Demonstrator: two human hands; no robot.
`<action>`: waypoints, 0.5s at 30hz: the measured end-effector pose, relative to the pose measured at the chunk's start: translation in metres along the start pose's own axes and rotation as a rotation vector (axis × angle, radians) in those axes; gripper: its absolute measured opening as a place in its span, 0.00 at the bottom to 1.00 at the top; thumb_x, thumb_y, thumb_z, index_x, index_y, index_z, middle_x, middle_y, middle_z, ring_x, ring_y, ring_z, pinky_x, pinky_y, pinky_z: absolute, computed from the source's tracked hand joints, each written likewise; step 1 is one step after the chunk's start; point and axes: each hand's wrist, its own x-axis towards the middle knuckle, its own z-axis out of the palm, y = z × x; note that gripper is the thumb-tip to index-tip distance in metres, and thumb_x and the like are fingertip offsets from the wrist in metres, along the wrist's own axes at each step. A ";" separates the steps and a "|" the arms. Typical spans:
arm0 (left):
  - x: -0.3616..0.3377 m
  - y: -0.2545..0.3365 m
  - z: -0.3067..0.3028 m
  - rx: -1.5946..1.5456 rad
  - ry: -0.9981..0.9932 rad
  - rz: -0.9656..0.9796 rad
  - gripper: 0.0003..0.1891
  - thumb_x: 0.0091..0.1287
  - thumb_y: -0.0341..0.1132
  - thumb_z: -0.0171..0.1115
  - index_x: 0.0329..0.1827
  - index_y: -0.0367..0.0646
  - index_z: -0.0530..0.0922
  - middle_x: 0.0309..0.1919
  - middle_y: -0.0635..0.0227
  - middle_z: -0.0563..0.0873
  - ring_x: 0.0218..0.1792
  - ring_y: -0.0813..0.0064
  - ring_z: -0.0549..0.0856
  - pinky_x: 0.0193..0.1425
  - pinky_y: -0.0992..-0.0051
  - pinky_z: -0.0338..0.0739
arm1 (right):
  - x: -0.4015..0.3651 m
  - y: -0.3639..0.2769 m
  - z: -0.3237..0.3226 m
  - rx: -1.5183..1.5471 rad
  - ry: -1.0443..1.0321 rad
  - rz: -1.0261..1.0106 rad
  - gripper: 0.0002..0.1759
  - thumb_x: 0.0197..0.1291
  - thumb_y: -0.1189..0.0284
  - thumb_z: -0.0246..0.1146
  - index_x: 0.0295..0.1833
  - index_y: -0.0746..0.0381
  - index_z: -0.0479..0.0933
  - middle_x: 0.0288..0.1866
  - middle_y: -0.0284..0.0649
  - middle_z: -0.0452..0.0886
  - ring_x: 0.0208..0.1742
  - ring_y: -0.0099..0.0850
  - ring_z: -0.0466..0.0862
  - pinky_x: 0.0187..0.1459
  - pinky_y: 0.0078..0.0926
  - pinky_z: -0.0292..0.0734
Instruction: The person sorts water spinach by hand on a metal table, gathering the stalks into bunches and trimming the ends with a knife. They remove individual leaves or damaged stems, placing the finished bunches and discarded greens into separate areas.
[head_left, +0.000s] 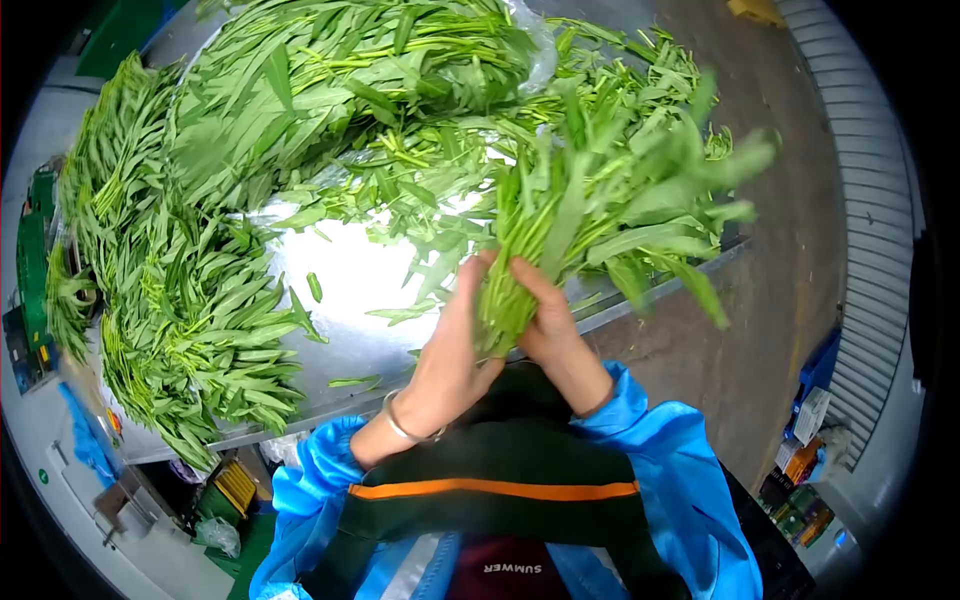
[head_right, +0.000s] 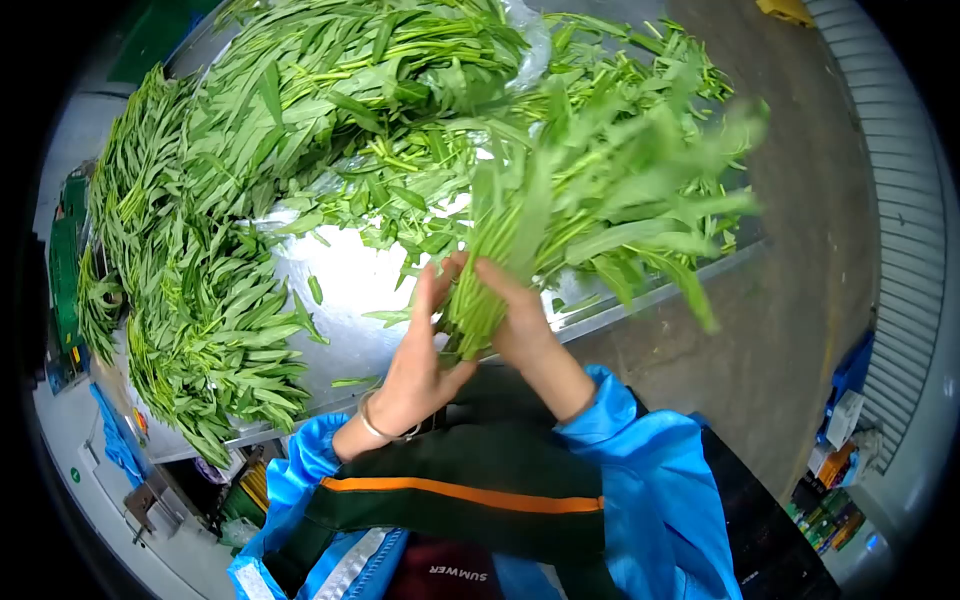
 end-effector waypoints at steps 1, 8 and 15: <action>-0.002 0.000 0.003 -0.018 0.054 -0.055 0.56 0.47 0.19 0.66 0.73 0.39 0.33 0.67 0.44 0.59 0.66 0.53 0.65 0.59 0.66 0.73 | -0.004 -0.012 0.001 0.064 -0.055 -0.022 0.18 0.60 0.68 0.61 0.54 0.62 0.71 0.47 0.39 0.79 0.51 0.32 0.78 0.56 0.35 0.72; -0.005 0.000 0.014 -0.871 -0.234 -0.635 0.31 0.69 0.24 0.49 0.73 0.49 0.50 0.34 0.62 0.82 0.20 0.79 0.78 0.28 0.79 0.75 | -0.011 -0.034 0.007 0.307 -0.250 -0.153 0.21 0.58 0.70 0.60 0.58 0.61 0.67 0.43 0.34 0.74 0.47 0.31 0.76 0.62 0.45 0.67; -0.016 0.018 -0.046 -0.590 -0.708 -0.547 0.15 0.69 0.28 0.52 0.58 0.37 0.73 0.23 0.69 0.81 0.23 0.81 0.79 0.29 0.81 0.74 | -0.012 -0.059 -0.017 0.055 -0.087 -0.133 0.19 0.58 0.71 0.59 0.56 0.59 0.68 0.42 0.33 0.74 0.44 0.29 0.76 0.56 0.42 0.70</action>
